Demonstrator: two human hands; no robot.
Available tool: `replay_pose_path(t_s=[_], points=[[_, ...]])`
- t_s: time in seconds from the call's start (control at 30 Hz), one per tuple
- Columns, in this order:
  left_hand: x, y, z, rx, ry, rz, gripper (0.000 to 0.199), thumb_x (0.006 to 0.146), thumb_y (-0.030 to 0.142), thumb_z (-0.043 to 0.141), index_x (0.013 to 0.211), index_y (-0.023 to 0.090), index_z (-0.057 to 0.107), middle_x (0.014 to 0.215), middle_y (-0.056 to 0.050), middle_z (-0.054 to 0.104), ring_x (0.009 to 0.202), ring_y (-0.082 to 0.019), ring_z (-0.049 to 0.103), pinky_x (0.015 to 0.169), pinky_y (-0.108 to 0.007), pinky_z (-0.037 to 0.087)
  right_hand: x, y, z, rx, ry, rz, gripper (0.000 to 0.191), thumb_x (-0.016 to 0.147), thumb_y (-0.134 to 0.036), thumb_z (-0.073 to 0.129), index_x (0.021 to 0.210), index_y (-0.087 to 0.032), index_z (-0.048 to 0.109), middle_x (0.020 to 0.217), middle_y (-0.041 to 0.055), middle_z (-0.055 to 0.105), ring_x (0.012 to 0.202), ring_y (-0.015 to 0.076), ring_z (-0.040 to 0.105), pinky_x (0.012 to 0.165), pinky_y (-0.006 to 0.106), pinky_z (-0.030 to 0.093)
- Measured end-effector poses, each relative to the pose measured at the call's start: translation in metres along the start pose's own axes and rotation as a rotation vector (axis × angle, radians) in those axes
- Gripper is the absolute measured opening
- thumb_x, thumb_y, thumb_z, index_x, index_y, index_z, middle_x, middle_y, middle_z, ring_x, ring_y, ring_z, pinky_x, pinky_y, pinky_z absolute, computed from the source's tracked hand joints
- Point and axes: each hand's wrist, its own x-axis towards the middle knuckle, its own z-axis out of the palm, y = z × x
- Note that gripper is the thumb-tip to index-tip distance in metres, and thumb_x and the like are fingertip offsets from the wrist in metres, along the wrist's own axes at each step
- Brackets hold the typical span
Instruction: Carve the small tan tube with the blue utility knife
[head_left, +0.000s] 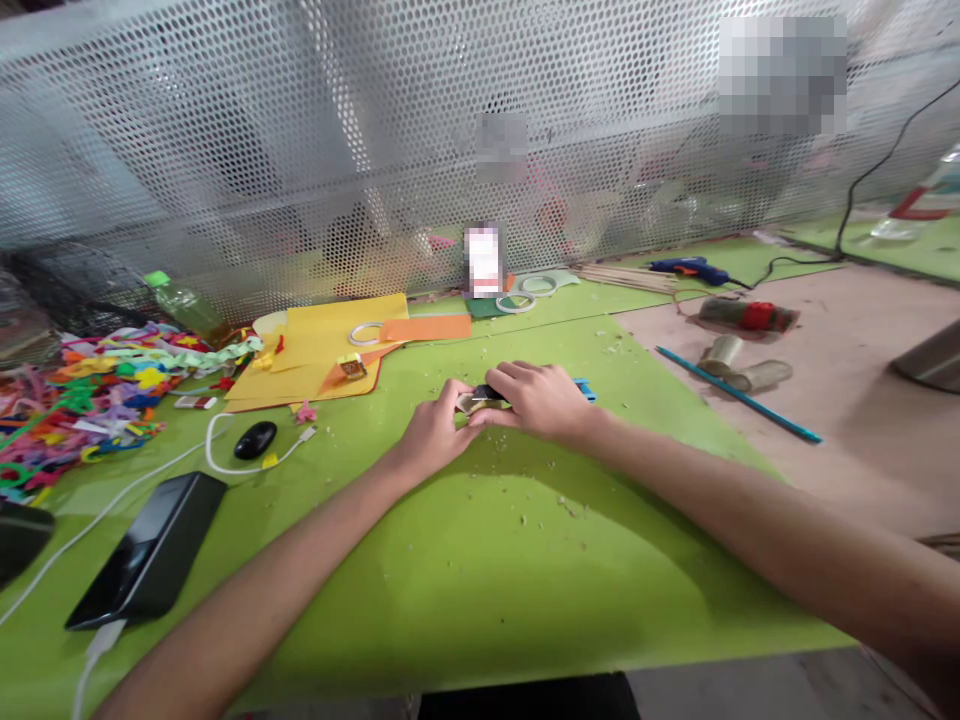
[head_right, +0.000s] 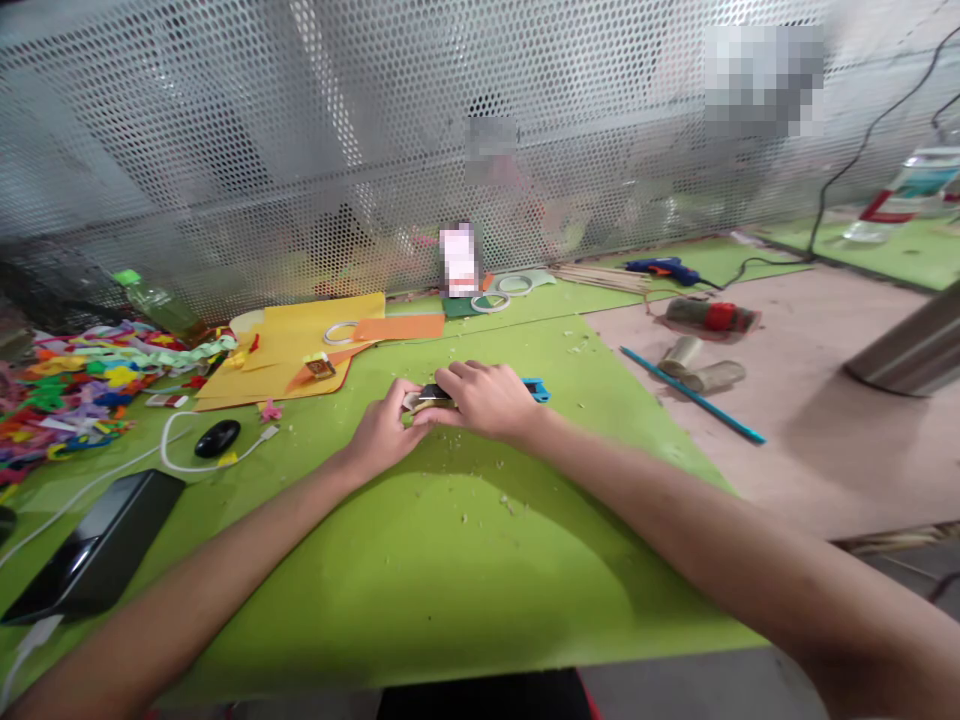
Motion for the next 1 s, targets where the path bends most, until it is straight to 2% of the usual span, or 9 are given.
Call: replay_pose_path(t_s=[0.47, 0.63, 1.0], points=[[0.0008, -0.0021, 0.0039, 0.083, 0.086, 0.066, 0.03, 0.086, 0.043, 0.058, 0.099, 0.019, 0.045, 0.076, -0.003, 0.069, 0.06, -0.015, 0.067, 0.048, -0.02, 0.041, -0.0013, 0.0003, 0.0009, 0.065, -0.051, 0.045, 0.064, 0.087, -0.073, 0.018, 0.087, -0.02, 0.053, 0.077, 0.004, 0.062, 0.06, 0.0131, 0.048, 0.05, 0.026, 0.016], [0.0013, -0.0033, 0.0036, 0.093, 0.082, 0.079, 0.028, 0.087, 0.042, 0.057, 0.097, 0.019, 0.045, 0.074, -0.002, 0.068, 0.057, -0.015, 0.066, 0.047, -0.02, 0.042, -0.0011, -0.0021, 0.0011, 0.091, -0.03, 0.099, 0.067, 0.084, -0.078, 0.021, 0.091, -0.019, 0.051, 0.08, 0.0045, 0.062, 0.056, 0.012, 0.045, 0.05, 0.026, 0.016], [0.0012, -0.0034, 0.0028, 0.122, 0.081, 0.1, 0.028, 0.088, 0.043, 0.056, 0.097, 0.019, 0.045, 0.072, -0.001, 0.067, 0.055, -0.014, 0.065, 0.046, -0.02, 0.041, -0.0027, -0.0035, 0.0005, 0.091, -0.065, 0.076, 0.064, 0.087, -0.074, 0.019, 0.094, -0.019, 0.051, 0.086, 0.0063, 0.062, 0.061, 0.0129, 0.046, 0.051, 0.027, 0.017]])
